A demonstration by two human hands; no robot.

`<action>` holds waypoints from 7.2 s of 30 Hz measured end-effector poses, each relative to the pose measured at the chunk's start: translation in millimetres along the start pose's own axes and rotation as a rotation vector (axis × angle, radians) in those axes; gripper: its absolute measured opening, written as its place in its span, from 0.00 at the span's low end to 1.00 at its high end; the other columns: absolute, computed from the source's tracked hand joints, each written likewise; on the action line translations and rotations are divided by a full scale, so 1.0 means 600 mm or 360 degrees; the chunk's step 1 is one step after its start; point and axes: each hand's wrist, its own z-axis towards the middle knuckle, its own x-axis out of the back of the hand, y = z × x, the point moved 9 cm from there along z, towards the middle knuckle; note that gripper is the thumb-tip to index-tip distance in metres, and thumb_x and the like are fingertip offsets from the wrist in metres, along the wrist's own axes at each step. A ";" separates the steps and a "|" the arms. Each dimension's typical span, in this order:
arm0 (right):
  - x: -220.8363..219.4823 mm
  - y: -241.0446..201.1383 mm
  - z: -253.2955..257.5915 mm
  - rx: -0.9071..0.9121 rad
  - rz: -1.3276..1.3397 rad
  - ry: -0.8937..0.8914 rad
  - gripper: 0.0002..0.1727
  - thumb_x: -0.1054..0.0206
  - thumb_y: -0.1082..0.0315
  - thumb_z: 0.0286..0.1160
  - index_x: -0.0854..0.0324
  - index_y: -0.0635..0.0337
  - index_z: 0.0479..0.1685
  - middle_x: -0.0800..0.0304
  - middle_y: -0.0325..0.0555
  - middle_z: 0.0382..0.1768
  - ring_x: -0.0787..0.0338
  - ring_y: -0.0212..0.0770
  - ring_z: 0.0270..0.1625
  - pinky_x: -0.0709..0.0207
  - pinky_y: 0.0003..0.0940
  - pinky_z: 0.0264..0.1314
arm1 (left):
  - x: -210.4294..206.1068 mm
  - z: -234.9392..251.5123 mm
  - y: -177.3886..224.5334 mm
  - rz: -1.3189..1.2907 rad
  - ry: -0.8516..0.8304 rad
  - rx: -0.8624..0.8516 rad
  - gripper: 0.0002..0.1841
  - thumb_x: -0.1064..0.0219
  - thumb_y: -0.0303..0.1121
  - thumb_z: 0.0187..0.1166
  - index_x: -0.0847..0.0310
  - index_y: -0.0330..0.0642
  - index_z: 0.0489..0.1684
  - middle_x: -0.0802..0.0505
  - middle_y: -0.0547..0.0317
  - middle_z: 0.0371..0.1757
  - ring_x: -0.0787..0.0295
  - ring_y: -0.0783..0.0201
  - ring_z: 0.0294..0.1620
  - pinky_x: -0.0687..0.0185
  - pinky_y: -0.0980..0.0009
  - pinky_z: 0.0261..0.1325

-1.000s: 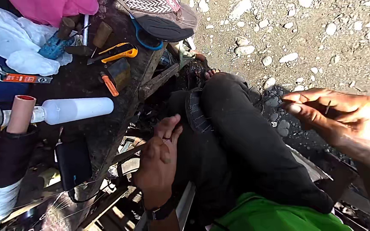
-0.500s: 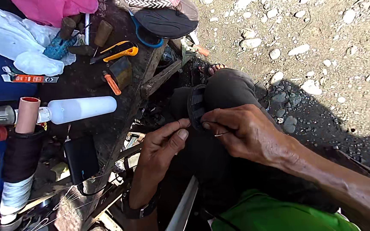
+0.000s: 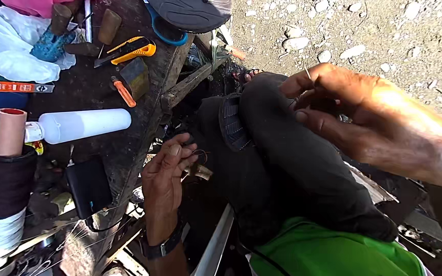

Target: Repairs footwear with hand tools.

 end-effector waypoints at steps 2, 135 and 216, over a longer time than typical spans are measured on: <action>0.015 0.003 -0.017 0.0058 -0.0002 0.0028 0.26 0.40 0.61 0.82 0.24 0.49 0.80 0.10 0.28 0.56 0.10 0.21 0.48 0.12 0.21 0.46 | 0.006 -0.023 0.001 0.0418 0.0260 -0.0198 0.12 0.34 0.35 0.84 0.14 0.36 0.53 0.08 0.53 0.53 0.07 0.60 0.42 0.06 0.67 0.40; -0.120 -0.085 0.047 0.0899 -0.1073 -0.0089 0.15 0.42 0.57 0.87 0.09 0.49 0.46 0.14 0.36 0.28 0.15 0.40 0.30 0.30 0.35 0.24 | -0.135 -0.034 0.017 -0.0237 -0.0038 -0.0602 0.11 0.33 0.24 0.81 0.16 0.28 0.56 0.07 0.52 0.45 0.07 0.61 0.41 0.06 0.65 0.48; -0.119 -0.049 0.040 0.0443 -0.0553 0.0206 0.11 0.36 0.60 0.73 0.07 0.48 0.40 0.19 0.33 0.27 0.21 0.31 0.22 0.33 0.32 0.18 | -0.049 -0.045 0.072 -0.0856 0.0031 -0.0497 0.11 0.32 0.29 0.75 0.13 0.45 0.53 0.20 0.72 0.21 0.28 0.77 0.19 0.30 0.81 0.26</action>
